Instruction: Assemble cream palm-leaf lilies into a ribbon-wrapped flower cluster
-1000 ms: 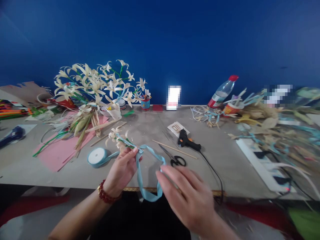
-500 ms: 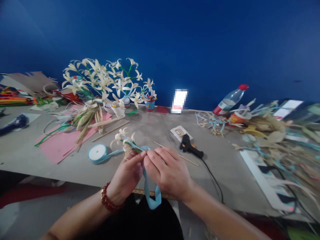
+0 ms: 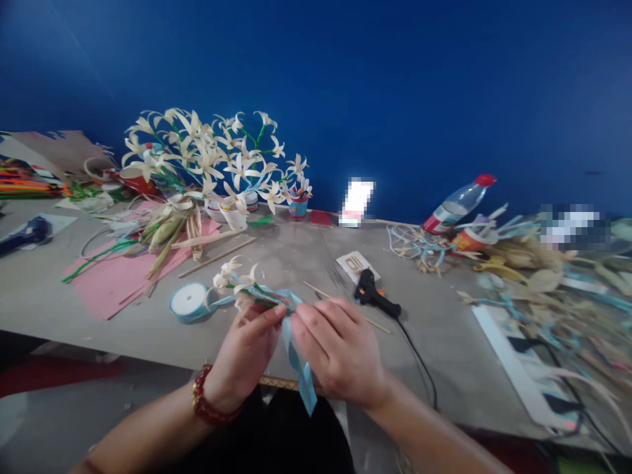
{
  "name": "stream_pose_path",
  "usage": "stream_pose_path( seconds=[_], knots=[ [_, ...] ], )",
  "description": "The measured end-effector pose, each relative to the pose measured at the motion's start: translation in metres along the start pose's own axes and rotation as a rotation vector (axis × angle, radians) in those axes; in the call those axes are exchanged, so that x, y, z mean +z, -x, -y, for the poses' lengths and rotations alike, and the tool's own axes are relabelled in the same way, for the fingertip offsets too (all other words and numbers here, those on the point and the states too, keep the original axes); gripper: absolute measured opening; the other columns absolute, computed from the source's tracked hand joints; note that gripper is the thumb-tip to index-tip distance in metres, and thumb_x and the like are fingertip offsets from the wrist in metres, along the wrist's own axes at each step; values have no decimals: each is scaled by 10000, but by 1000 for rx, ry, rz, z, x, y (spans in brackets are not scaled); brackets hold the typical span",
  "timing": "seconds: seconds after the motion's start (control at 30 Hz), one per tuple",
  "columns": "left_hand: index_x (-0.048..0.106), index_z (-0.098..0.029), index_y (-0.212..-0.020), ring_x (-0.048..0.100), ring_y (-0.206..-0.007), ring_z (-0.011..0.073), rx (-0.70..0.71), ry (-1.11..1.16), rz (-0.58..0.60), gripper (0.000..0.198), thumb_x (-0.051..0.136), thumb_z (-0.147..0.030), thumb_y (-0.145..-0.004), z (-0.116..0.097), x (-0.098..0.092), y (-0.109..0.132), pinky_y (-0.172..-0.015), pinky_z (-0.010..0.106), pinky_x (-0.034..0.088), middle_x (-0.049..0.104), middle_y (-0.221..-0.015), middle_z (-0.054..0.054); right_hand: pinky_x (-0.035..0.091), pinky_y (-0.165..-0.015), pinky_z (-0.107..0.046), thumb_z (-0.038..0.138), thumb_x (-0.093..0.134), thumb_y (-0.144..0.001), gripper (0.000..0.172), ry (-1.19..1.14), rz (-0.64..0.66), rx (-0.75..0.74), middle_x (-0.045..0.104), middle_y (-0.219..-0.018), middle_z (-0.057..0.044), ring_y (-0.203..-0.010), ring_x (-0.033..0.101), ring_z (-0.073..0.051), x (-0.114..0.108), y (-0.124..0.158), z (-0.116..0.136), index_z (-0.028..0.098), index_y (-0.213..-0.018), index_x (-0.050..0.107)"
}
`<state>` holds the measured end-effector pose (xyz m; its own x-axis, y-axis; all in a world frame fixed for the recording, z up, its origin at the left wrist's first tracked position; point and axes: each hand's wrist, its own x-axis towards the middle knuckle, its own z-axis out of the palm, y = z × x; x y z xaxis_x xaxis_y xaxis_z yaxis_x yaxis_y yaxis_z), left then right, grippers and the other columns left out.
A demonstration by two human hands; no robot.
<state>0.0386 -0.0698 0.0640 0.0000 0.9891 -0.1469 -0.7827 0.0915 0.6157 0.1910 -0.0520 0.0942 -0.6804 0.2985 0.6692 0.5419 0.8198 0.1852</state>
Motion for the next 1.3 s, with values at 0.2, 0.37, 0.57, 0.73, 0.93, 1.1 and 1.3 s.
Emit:
stream_pose_path(
  seconds=[0.2,0.37,0.57,0.73,0.93,1.1,1.3],
  knots=[
    [732,-166,-782,626,-837,179,41,-108,-47,110,796,-131,-700,0,-5,1,-873,316,458,705,-808,25,507,-772,-357,110,530,-899,108,-252,6,262,706,-884,-80,-814,656,-202,0,-4,2,158,-917,625],
    [755,-182,-822,624,-858,185,85,-176,-51,123,800,-152,-711,-3,-5,6,-831,297,481,710,-847,31,521,-774,-336,149,529,-897,83,-526,18,512,675,-891,-52,-848,654,-193,-3,-6,5,191,-888,600],
    [756,-189,-841,613,-849,195,133,-240,-18,121,800,-182,-729,-4,-7,7,-799,296,491,691,-848,38,519,-695,-266,163,561,-882,72,-796,25,656,669,-872,-26,-781,650,-160,-4,-7,4,200,-856,618],
    [732,-184,-806,601,-856,206,183,-310,37,86,786,-178,-739,-7,-7,8,-807,309,482,660,-844,40,522,-685,-254,139,596,-852,72,-914,65,736,674,-824,-9,-761,652,-157,-3,-6,-1,202,-818,604],
    [738,-190,-769,593,-846,247,218,-427,106,68,783,-235,-744,-14,-9,10,-831,372,472,658,-798,66,538,-761,-283,161,589,-878,66,-1000,180,658,696,-896,-33,-848,668,-177,-9,-9,-9,197,-903,639],
    [748,-183,-725,587,-814,248,213,-460,142,101,807,-264,-714,-17,-12,8,-807,368,470,640,-759,69,541,-731,-279,219,602,-900,72,-1003,120,585,692,-865,-37,-810,674,-172,-8,-12,-8,193,-833,616],
    [751,-201,-877,620,-872,206,104,-270,63,154,802,-225,-734,-8,-11,9,-821,309,487,690,-869,46,524,-748,-348,84,555,-867,134,-561,-137,355,717,-864,-58,-796,651,-190,-4,-10,4,187,-873,642]
  ],
)
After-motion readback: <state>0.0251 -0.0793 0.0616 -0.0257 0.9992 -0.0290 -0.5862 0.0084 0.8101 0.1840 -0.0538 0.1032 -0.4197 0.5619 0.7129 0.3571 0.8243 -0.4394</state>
